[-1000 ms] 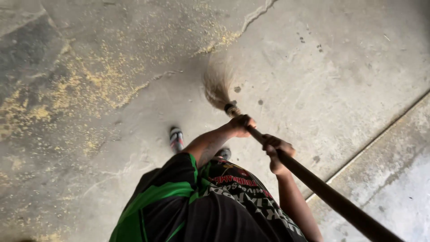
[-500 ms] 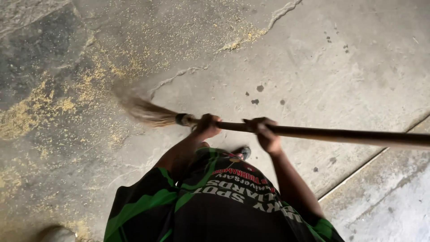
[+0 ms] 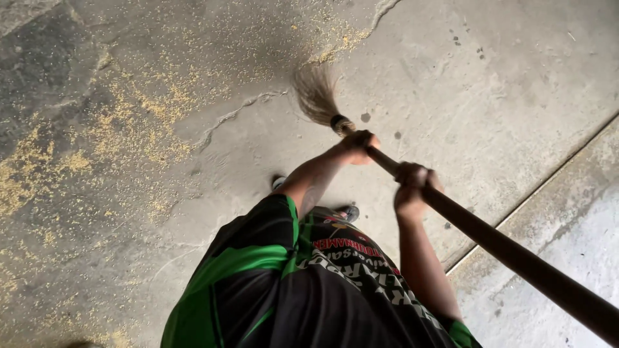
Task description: The person is sweeping the floor with a broom.
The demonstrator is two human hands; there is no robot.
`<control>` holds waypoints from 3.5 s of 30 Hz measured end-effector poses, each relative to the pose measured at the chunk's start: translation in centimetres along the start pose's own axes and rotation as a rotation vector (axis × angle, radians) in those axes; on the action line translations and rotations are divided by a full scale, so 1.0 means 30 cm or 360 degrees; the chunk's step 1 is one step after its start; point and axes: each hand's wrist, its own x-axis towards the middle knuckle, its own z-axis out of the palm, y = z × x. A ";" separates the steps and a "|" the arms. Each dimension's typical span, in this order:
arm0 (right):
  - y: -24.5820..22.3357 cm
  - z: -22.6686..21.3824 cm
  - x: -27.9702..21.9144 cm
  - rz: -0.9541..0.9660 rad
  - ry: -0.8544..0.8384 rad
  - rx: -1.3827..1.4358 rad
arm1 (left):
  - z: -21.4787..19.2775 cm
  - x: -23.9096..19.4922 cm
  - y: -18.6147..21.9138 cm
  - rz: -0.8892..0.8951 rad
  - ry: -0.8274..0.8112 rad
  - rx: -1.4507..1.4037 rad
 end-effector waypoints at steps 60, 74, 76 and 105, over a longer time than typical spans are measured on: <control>-0.107 -0.276 0.621 -0.0196 -0.0265 0.0184 | -0.009 0.701 0.145 0.0310 -0.0276 -0.0212; 0.294 0.087 0.742 0.0220 -0.0948 0.0072 | -0.031 0.502 -0.427 0.0123 0.0232 -0.0231; 0.329 0.163 0.751 0.0318 -0.0973 0.0198 | -0.134 0.401 -0.448 0.0032 0.0330 -0.0139; 0.281 0.435 0.694 0.0242 -0.0567 -0.0412 | -0.363 0.452 -0.581 0.0235 -0.0593 -0.0219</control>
